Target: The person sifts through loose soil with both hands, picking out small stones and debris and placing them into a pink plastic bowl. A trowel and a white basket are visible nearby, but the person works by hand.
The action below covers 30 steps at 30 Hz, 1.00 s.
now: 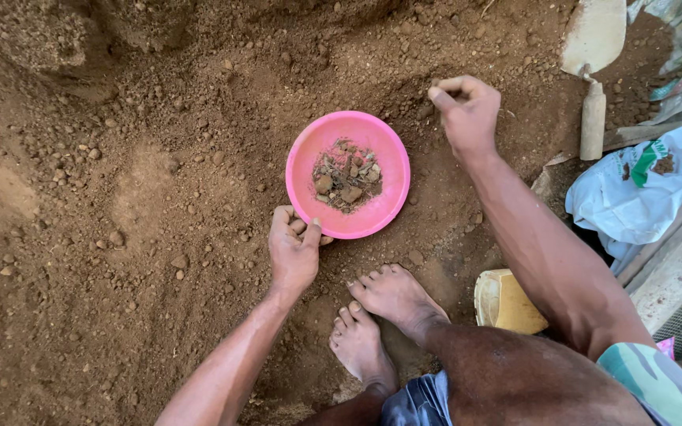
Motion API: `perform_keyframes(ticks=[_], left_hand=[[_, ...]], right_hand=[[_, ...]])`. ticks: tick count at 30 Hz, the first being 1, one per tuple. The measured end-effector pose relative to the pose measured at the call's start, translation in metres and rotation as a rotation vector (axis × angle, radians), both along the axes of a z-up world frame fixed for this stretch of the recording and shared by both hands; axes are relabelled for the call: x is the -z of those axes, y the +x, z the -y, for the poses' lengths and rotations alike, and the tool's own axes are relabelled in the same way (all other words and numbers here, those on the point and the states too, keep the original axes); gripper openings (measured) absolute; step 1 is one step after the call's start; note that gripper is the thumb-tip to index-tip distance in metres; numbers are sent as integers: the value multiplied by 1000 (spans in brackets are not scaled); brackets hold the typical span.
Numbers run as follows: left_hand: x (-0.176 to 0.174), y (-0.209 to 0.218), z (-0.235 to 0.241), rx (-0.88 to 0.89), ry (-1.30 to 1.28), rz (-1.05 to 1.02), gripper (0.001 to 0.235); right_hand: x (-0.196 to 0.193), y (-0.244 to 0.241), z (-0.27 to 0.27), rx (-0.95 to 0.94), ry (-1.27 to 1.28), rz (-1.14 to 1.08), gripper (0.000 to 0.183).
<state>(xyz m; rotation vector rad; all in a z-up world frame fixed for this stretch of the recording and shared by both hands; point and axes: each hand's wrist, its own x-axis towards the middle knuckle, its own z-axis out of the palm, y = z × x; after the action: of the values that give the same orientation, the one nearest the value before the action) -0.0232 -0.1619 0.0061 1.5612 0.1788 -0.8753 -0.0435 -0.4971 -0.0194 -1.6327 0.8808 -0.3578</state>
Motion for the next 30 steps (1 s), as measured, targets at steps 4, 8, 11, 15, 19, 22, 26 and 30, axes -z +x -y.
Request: perform_keyframes(ticks=[4,8,11,15,19,22,26,30], left_hand=[[-3,2,3,4,-55,30,13],[-3,2,3,4,-47,29,14],[1,0,4,-5,-28,1,15],[4,-2,7,-58,-97,11,14],[0,1,8,-29,-57,-6,14],[-7,3,7,3,11,-45,14],[-12,5,7,-23,-30,-17,15],[-8,4,5,4,-1,-19,16]], right_hand=[[18,12,5,-53,-258,-90,9],[21,20,1,-46,-369,-161,6],[4,19,-6,-73,-283,-185,5],[-24,-7,-30,-436,-215,-45,11],[-27,-32,-29,-494,-214,52,21],[-14,-38,9,23,-71,-314,18],[10,-47,52,-128,-550,-180,10],[39,-44,58,-236,-766,-217,7]])
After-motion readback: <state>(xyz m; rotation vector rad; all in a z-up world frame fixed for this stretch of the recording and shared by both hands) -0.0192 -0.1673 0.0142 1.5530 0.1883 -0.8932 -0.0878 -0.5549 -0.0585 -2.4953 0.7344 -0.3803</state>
